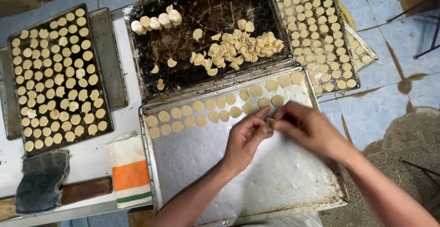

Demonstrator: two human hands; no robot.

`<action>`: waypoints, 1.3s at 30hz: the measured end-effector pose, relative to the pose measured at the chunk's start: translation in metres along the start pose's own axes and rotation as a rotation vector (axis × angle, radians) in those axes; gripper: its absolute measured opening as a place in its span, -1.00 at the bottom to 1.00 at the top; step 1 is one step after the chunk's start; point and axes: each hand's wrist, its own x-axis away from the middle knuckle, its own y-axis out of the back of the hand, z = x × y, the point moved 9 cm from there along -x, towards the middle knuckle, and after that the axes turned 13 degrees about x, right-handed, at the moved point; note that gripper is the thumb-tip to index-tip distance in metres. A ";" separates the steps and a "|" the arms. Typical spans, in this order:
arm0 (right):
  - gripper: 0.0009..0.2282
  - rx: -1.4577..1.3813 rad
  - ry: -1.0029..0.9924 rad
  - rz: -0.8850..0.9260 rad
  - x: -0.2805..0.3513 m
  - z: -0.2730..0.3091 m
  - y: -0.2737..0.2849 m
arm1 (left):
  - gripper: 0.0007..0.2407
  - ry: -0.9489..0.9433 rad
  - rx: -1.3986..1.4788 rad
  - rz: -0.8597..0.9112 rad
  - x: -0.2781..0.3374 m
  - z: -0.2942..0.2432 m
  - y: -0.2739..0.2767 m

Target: The person arranges small round dough pieces onto metal baking trays. They pick up the dough pieces from a pile and place them in neat rows on the trays, filling multiple trays throughout the clip.

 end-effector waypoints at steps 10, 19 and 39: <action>-0.79 0.226 -0.045 -0.120 0.006 -0.013 0.007 | -0.89 -0.015 -0.131 -0.022 -0.004 0.008 -0.002; -0.79 0.457 -0.202 -0.325 0.012 -0.046 0.037 | -0.80 0.053 -0.252 0.156 0.003 -0.017 -0.049; -0.82 0.325 0.236 0.075 0.002 0.125 -0.077 | -0.80 -0.113 -0.118 -0.360 0.180 -0.116 0.122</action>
